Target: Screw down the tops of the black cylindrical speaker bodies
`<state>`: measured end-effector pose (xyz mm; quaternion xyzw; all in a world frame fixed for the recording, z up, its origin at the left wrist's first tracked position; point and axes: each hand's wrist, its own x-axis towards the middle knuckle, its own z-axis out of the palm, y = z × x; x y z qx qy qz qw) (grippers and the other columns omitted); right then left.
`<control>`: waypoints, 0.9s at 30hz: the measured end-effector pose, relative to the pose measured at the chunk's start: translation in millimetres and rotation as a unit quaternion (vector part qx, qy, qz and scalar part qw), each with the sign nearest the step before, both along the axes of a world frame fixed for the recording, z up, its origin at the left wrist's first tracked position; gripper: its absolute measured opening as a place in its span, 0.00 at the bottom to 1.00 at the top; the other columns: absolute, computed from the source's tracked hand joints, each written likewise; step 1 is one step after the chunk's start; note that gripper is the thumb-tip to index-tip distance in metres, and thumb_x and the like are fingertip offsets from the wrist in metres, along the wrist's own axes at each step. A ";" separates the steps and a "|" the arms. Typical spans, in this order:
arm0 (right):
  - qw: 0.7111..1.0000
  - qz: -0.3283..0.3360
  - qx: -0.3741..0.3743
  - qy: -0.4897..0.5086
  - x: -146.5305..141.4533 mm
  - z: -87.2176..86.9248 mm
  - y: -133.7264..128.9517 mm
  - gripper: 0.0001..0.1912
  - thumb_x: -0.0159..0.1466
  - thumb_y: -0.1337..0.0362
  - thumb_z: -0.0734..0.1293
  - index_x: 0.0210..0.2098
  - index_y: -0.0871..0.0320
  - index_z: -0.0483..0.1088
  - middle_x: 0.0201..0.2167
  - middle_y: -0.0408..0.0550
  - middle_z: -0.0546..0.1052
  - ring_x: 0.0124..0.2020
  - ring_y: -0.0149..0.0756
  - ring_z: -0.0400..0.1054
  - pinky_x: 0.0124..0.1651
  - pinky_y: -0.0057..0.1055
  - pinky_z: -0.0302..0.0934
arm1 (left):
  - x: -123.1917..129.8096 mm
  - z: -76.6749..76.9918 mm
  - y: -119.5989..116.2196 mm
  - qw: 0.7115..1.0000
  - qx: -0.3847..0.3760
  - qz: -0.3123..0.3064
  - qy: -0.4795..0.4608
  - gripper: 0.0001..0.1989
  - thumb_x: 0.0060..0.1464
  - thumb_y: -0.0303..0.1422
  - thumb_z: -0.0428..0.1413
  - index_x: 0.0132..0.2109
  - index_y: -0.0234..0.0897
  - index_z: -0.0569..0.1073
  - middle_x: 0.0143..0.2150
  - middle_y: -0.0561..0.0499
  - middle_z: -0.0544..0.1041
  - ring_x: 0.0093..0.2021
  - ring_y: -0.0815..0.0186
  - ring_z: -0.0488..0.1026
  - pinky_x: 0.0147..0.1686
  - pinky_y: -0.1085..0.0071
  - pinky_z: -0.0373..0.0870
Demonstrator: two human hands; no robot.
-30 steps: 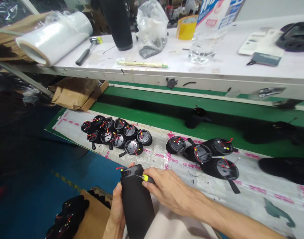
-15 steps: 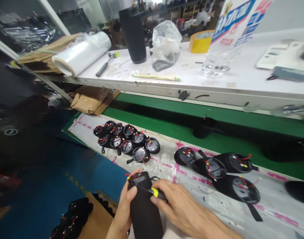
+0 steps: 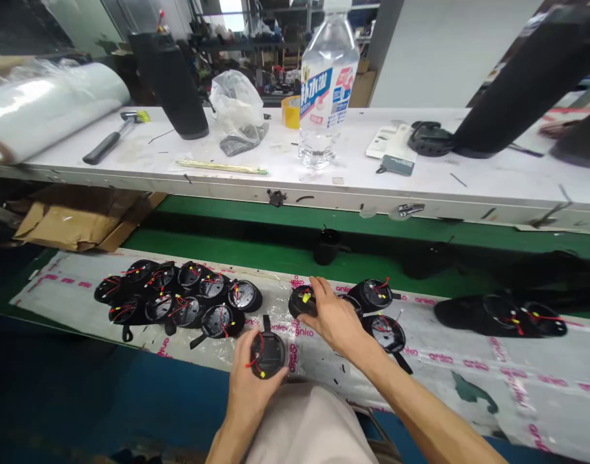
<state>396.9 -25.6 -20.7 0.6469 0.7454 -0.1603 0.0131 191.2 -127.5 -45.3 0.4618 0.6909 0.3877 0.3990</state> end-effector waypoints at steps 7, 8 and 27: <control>0.997 -0.008 -0.057 -0.060 -23.6 -10.8 14.8 0.48 0.61 0.51 0.69 0.74 0.49 0.43 0.64 0.61 0.50 0.52 0.45 0.67 0.52 0.33 0.65 | 14.6 -24.7 14.6 0.998 0.027 -0.006 0.048 0.38 0.45 0.39 0.64 0.63 0.44 0.63 0.64 0.43 0.64 0.66 0.55 0.60 0.68 0.55 0.57; 0.996 -0.008 -0.060 -0.061 -25.6 -12.8 16.3 0.47 0.61 0.52 0.69 0.73 0.49 0.44 0.62 0.60 0.54 0.52 0.44 0.67 0.52 0.32 0.65 | 14.2 -28.2 16.3 0.998 0.025 -0.003 0.051 0.37 0.46 0.39 0.63 0.63 0.43 0.63 0.64 0.42 0.63 0.67 0.55 0.60 0.68 0.54 0.56; 0.916 -0.005 -0.179 0.358 55.7 108.3 11.1 0.51 0.53 0.45 0.74 0.69 0.52 0.51 0.56 0.46 0.64 0.53 0.26 0.66 0.50 0.14 0.65 | -17.6 31.5 0.7 0.992 0.101 -0.016 0.072 0.27 0.56 0.42 0.55 0.63 0.47 0.63 0.69 0.49 0.61 0.70 0.61 0.58 0.72 0.55 0.52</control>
